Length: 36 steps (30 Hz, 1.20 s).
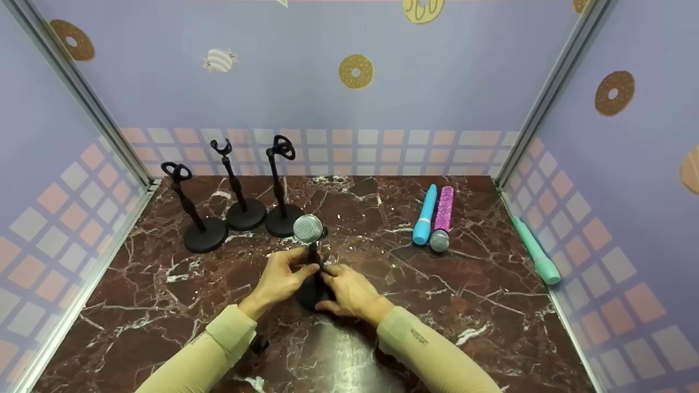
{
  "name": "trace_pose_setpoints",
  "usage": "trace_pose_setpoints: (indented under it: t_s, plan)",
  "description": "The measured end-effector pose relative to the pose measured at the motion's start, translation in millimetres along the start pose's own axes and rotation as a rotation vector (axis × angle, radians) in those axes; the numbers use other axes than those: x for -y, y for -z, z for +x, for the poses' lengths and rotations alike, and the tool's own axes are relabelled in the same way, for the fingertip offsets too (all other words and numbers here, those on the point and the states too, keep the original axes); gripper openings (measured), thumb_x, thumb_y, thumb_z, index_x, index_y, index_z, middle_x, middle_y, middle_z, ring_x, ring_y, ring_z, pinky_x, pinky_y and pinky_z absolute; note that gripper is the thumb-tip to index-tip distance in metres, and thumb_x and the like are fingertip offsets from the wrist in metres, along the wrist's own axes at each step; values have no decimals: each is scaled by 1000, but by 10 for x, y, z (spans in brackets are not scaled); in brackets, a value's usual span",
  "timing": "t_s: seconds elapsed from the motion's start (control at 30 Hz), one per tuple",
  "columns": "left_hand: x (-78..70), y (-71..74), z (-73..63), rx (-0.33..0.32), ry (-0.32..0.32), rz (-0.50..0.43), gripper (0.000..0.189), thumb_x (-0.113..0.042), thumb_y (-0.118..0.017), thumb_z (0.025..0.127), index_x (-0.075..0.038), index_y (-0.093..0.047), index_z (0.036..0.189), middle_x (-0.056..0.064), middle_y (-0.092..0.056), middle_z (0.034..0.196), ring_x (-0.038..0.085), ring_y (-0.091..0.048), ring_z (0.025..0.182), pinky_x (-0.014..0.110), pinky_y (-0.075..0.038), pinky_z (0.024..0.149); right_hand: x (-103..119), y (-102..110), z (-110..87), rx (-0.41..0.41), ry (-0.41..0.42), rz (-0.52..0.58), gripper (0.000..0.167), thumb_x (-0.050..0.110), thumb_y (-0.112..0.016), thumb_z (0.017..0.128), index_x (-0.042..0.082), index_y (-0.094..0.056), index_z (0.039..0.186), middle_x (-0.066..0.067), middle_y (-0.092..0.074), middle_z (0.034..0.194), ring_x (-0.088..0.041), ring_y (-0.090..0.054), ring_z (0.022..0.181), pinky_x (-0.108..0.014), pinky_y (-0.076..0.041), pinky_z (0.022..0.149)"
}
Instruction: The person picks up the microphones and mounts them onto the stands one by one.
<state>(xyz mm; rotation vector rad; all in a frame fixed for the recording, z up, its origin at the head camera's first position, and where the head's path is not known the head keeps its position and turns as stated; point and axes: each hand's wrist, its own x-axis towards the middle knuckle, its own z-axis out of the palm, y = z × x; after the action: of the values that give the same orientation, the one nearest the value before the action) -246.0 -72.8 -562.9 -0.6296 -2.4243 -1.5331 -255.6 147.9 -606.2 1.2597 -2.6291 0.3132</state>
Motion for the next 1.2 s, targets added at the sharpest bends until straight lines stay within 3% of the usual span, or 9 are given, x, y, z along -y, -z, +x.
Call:
trace_pose_setpoints:
  t_s: [0.17, 0.4, 0.6, 0.7, 0.9, 1.2]
  plan:
    - [7, -24, 8, -44, 20, -55, 18, -11, -91, 92, -5, -83, 106, 12, -88, 103, 27, -87, 95, 35, -70, 89, 4, 8, 11, 12, -12, 7, 63, 54, -89, 92, 4, -78, 129, -15, -75, 146, -33, -75, 129, -44, -63, 111]
    - [-1, -59, 9, -99, 47, -88, 21, -12, -96, 88, -5, -79, 99, 13, -86, 94, 28, -85, 88, 43, -71, 82, 18, 4, 26, 1, -21, -10, 61, 56, -89, 91, 6, -79, 124, -13, -78, 139, -31, -76, 125, -42, -64, 108]
    - [28, -47, -21, -22, 32, -182, 27, 5, -79, 92, 2, -79, 119, 23, -85, 111, 41, -85, 105, 53, -69, 93, 23, 22, 27, 8, -19, 2, 69, 55, -90, 91, 4, -76, 136, -13, -76, 138, -31, -76, 124, -42, -64, 108]
    - [31, -29, -29, 0, 0, -148, 34, 8, -73, 92, 3, -78, 125, 22, -85, 115, 40, -84, 108, 51, -69, 97, 16, 36, 33, 4, -18, 9, 70, 54, -91, 90, 5, -76, 137, -11, -76, 135, -31, -76, 123, -42, -64, 108]
    - [33, -25, -35, -18, -30, -12, 30, 3, -77, 91, -3, -80, 121, 15, -87, 111, 31, -85, 105, 46, -68, 98, 14, 40, 37, 0, -16, 4, 67, 55, -92, 89, 7, -77, 134, -9, -75, 132, -29, -76, 119, -42, -65, 106]
    - [49, -53, -16, -30, 1, -92, 24, 1, -84, 91, -3, -77, 113, 17, -86, 108, 32, -86, 102, 50, -69, 94, 13, 8, 24, -11, -14, 5, 64, 55, -92, 89, 7, -79, 129, -11, -76, 135, -30, -77, 121, -42, -65, 107]
